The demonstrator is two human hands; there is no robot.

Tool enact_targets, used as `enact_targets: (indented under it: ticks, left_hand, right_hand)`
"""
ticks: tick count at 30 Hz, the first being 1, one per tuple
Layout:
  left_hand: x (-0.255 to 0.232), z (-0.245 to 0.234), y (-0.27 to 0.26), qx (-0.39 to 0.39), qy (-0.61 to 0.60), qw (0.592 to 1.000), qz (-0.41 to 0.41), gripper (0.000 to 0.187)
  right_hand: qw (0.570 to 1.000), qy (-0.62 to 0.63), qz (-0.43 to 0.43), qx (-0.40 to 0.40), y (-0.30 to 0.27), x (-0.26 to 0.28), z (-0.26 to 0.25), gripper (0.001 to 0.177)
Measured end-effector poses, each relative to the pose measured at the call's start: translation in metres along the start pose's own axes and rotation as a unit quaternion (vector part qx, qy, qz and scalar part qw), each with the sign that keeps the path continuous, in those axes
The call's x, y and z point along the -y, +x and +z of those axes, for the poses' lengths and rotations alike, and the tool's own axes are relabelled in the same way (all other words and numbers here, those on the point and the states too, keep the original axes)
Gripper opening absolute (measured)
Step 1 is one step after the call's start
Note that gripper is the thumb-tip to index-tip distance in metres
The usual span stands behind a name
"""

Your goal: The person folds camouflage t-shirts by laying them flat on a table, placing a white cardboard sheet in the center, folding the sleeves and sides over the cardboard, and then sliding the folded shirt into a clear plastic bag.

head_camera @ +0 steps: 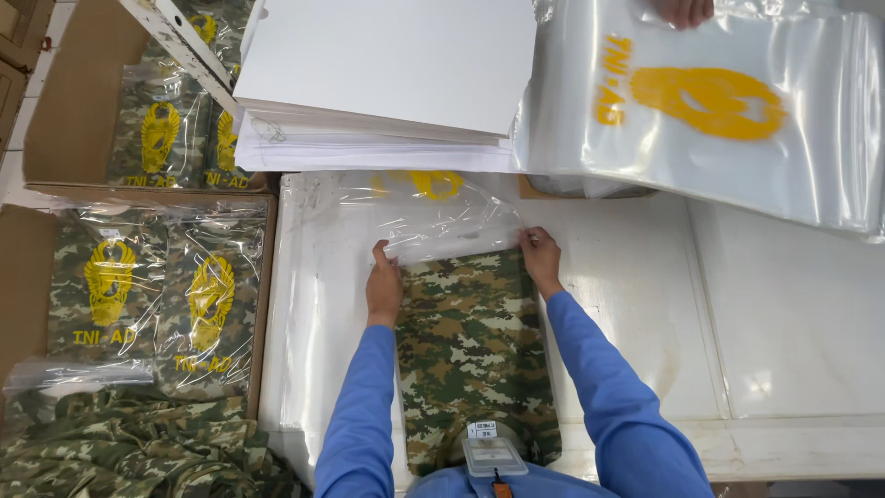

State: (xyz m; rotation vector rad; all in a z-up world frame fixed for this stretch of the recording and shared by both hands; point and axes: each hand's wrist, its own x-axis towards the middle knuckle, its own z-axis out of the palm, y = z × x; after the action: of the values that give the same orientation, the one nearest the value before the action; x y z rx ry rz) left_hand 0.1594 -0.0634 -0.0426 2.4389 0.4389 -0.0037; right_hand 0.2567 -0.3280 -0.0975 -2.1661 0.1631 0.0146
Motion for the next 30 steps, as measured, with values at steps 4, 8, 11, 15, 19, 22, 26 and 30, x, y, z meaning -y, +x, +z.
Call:
enact_targets:
  ticks: [4, 8, 11, 15, 19, 22, 26, 30]
  left_hand:
    - [0.01, 0.014, 0.002, -0.018, 0.008, 1.0, -0.008, 0.032]
    - [0.01, 0.018, -0.002, -0.031, 0.009, 0.999, -0.004, 0.03]
    - [0.001, 0.005, -0.008, -0.016, -0.048, 0.999, -0.021, 0.027]
    - [-0.001, 0.001, -0.013, -0.008, -0.09, 0.995, -0.046, 0.026]
    - [0.009, 0.005, -0.008, -0.015, -0.109, 0.993, -0.045, 0.018]
    - [0.015, 0.001, -0.001, -0.009, -0.114, 0.992, -0.047, 0.011]
    - [0.018, -0.004, 0.007, 0.004, -0.107, 0.993, -0.042, 0.012]
    - [0.009, -0.022, -0.003, 0.004, -0.097, 0.994, -0.044, 0.012]
  right_hand:
    - [0.997, 0.06, 0.046, -0.002, -0.023, 0.003, -0.013, 0.022]
    - [0.996, 0.066, 0.067, -0.01, -0.043, 0.007, -0.022, 0.024]
    - [0.998, 0.041, 0.049, 0.004, -0.065, 0.01, -0.028, 0.021]
    - [0.999, -0.021, 0.035, 0.017, -0.094, -0.007, -0.028, 0.014]
    - [0.972, -0.212, 0.034, 0.09, -0.118, 0.033, -0.049, 0.019]
    - [0.93, -0.33, -0.099, 0.129, -0.128, 0.059, -0.028, 0.03]
    - [0.834, -0.223, -0.425, 0.272, -0.169, 0.144, 0.009, 0.039]
    - [0.776, -0.209, -0.59, 0.075, -0.171, 0.12, 0.072, 0.025]
